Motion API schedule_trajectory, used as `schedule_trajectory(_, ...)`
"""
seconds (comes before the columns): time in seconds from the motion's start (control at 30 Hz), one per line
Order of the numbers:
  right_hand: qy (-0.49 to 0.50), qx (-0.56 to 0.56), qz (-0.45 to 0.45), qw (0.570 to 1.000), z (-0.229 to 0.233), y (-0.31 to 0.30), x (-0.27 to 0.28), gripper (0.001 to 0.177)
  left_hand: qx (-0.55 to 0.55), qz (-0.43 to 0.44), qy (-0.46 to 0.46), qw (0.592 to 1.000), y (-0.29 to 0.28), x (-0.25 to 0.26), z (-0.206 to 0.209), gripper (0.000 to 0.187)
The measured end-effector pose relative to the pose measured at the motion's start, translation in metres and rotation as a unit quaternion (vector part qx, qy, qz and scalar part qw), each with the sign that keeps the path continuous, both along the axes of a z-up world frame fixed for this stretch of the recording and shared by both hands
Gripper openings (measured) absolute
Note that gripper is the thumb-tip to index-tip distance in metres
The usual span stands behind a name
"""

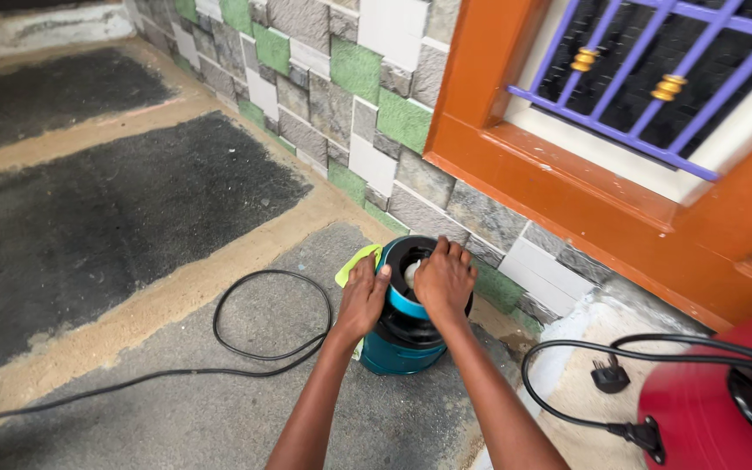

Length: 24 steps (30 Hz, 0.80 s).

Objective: The person wipes the exterior and interior of a blue mixer grinder base with a cloth, rotating the appliance to reach all sides.

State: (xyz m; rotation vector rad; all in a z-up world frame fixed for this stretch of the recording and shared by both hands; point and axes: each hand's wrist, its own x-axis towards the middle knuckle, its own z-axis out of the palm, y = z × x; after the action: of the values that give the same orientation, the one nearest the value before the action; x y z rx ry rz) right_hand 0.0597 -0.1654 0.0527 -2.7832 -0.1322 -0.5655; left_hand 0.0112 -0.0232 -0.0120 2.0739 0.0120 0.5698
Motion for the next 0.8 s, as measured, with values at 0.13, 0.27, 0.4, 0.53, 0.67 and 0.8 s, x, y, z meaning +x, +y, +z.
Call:
schedule_trajectory(0.13, -0.061, 0.012, 0.023, 0.998, 0.009, -0.021, -0.041, 0.059, 0.032, -0.034, 0.011, 0.999, -0.010, -0.042, 0.031, 0.076)
schedule_trajectory(0.27, -0.080, 0.040, 0.025, 0.996, 0.021, -0.040, -0.096, 0.059, 0.188, -0.124, 0.091, 0.970, -0.005, -0.083, 0.072, 0.085)
schedule_trajectory(0.4, -0.106, 0.066, 0.038, 0.991, 0.025, -0.061, -0.149, 0.062, 0.340, -0.228, 0.198, 0.890, -0.009, -0.124, 0.115, 0.103)
schedule_trajectory(0.53, -0.117, 0.076, 0.046, 0.989, 0.020, -0.081, -0.178, 0.061, 0.480, -0.292, 0.279, 0.778, -0.017, -0.147, 0.143, 0.117)
schedule_trajectory(0.67, -0.111, 0.101, 0.053, 0.987, 0.010, -0.097, -0.203, 0.064, 0.516, -0.340, 0.289, 0.731, -0.025, -0.156, 0.145, 0.116)
schedule_trajectory(0.8, -0.115, 0.115, 0.055, 0.985, 0.001, -0.113, -0.215, 0.068, 0.474, -0.356, 0.217, 0.776, -0.028, -0.177, 0.130, 0.114)
